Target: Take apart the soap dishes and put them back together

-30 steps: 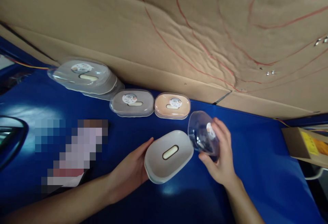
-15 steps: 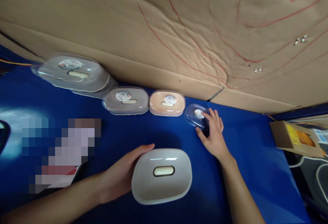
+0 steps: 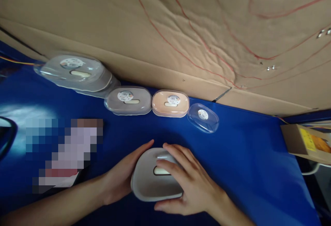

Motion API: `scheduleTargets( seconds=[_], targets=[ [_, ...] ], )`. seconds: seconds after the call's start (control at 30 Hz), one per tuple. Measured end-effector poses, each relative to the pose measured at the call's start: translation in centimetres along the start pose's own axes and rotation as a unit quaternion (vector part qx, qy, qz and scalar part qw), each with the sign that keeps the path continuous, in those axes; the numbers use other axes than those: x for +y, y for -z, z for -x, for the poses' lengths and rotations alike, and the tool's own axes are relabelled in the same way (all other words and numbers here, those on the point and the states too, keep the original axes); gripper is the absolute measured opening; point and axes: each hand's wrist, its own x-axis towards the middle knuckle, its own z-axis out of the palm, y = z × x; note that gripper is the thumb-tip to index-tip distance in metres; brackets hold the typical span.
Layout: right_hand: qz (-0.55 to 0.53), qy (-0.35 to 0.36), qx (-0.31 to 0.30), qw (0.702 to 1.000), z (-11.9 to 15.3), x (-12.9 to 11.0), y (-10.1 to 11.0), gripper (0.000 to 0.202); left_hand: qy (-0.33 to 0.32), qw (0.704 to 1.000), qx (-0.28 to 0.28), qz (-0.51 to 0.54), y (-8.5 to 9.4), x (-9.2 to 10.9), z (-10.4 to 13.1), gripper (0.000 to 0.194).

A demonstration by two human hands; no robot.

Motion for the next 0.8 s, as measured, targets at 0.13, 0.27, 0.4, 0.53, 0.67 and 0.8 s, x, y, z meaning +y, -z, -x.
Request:
scheduleTargets(
  seconds=[0.13,0.27,0.4,0.53,0.67,0.8],
  targets=[
    [-0.048,0.013,0.059,0.997,0.2,1.0,-0.6,0.067,0.005,1.000,-0.011,0.017,0.2,0.1,0.0,0.058],
    [-0.099,-0.034,0.140,0.985,0.8,1.7,0.4,0.068,-0.002,0.998,-0.061,0.008,0.2,0.4,0.1,0.063],
    [-0.024,-0.100,0.175,0.979,1.7,3.5,2.8,0.064,0.022,0.997,-0.053,-0.057,0.0,0.3,0.3,0.062],
    [0.079,-0.114,0.100,0.985,2.1,5.0,4.3,0.063,0.058,0.991,-0.047,-0.107,0.1,-0.6,0.2,0.059],
    [0.143,-0.129,0.046,0.980,2.2,5.4,4.0,0.059,0.054,0.990,-0.052,-0.122,0.2,-1.1,0.2,0.056],
    [0.148,-0.145,0.029,0.978,2.1,5.8,3.3,0.063,0.051,0.991,-0.040,-0.121,0.1,-1.0,0.4,0.054]
  ],
)
